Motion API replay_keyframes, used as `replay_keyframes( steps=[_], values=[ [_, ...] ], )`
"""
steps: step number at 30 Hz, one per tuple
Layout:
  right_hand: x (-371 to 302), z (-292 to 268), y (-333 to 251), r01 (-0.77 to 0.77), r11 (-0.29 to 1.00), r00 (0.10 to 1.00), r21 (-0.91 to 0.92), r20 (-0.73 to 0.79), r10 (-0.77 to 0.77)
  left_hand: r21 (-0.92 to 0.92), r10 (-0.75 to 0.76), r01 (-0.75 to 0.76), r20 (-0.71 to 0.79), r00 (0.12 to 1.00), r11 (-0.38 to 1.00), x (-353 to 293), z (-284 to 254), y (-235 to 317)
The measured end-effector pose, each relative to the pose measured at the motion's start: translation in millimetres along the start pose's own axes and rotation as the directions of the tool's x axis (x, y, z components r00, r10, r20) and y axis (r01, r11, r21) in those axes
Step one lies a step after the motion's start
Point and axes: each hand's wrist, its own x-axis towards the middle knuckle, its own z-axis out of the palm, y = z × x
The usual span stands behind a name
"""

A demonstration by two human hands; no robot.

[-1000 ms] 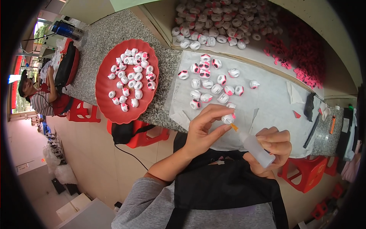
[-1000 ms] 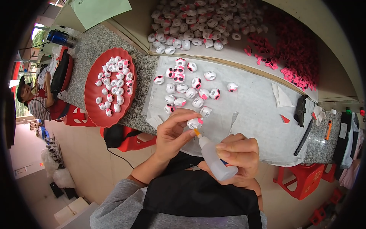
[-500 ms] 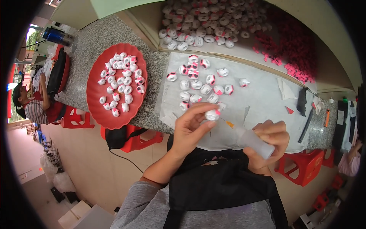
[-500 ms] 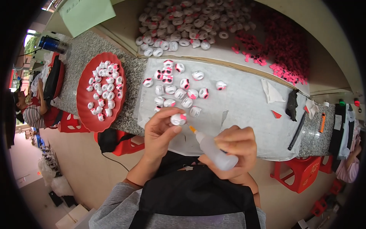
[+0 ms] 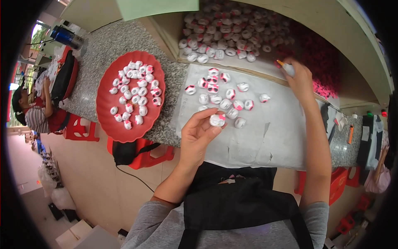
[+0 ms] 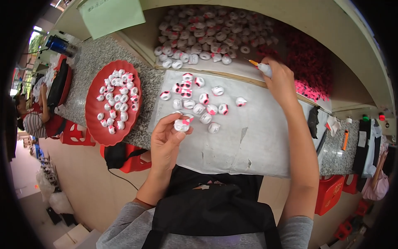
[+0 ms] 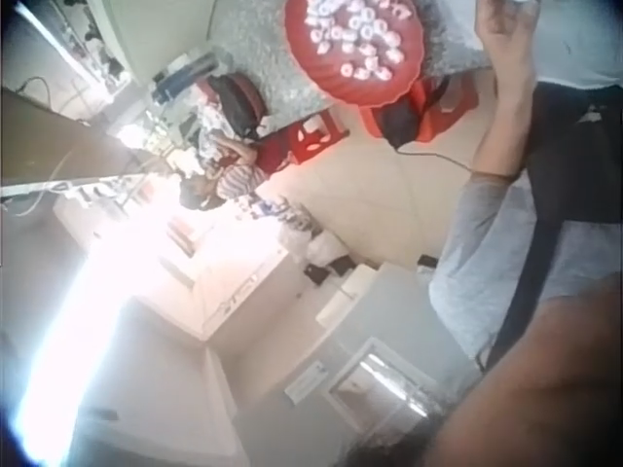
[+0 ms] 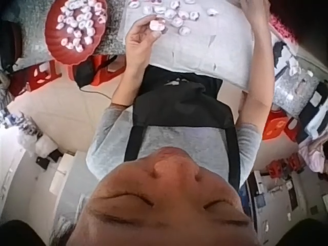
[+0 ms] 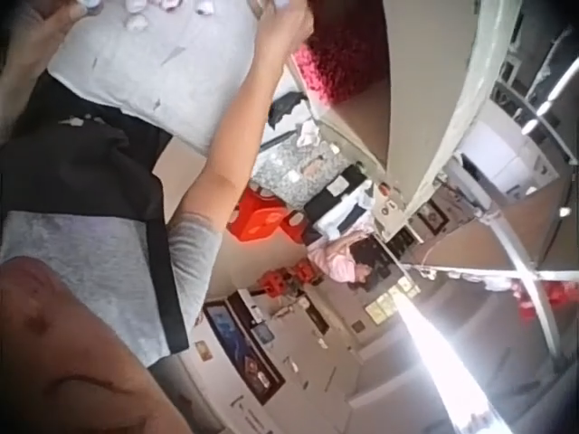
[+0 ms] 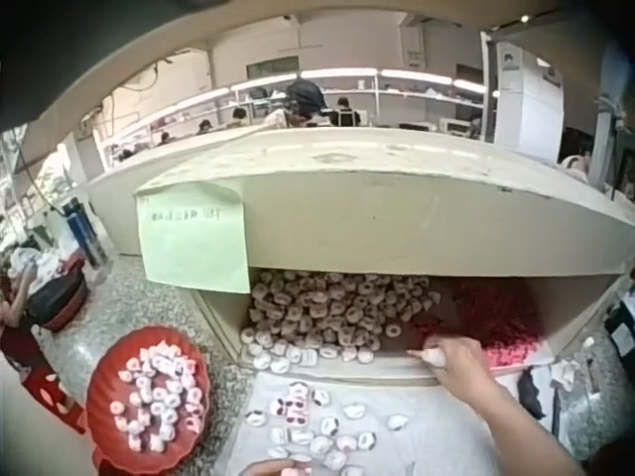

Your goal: Apply glue and assemble small plastic toy figurine parts at a factory workstation.

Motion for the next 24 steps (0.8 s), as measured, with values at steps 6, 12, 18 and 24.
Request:
replay_keyframes(
  steps=[6,12,18,24],
  values=[
    [6,7,1,0.16,0.956,0.983,-0.244,0.131,-0.131,-0.02,0.001,-0.001,0.006,1.0,1.0,3,-3,-3],
    [12,15,7,0.095,0.968,0.991,-0.232,0.113,-0.07,-0.007,-0.033,0.033,-0.008,0.999,0.999,4,-3,-4],
    [11,11,3,0.039,0.969,0.991,-0.242,0.135,-0.006,0.015,-0.021,0.022,-0.034,0.999,1.0,2,-1,-8],
    [-13,-1,-11,0.253,0.952,0.96,-0.17,0.168,-0.225,-0.043,-0.02,0.019,-0.016,1.0,0.999,2,0,-8]
  ],
)
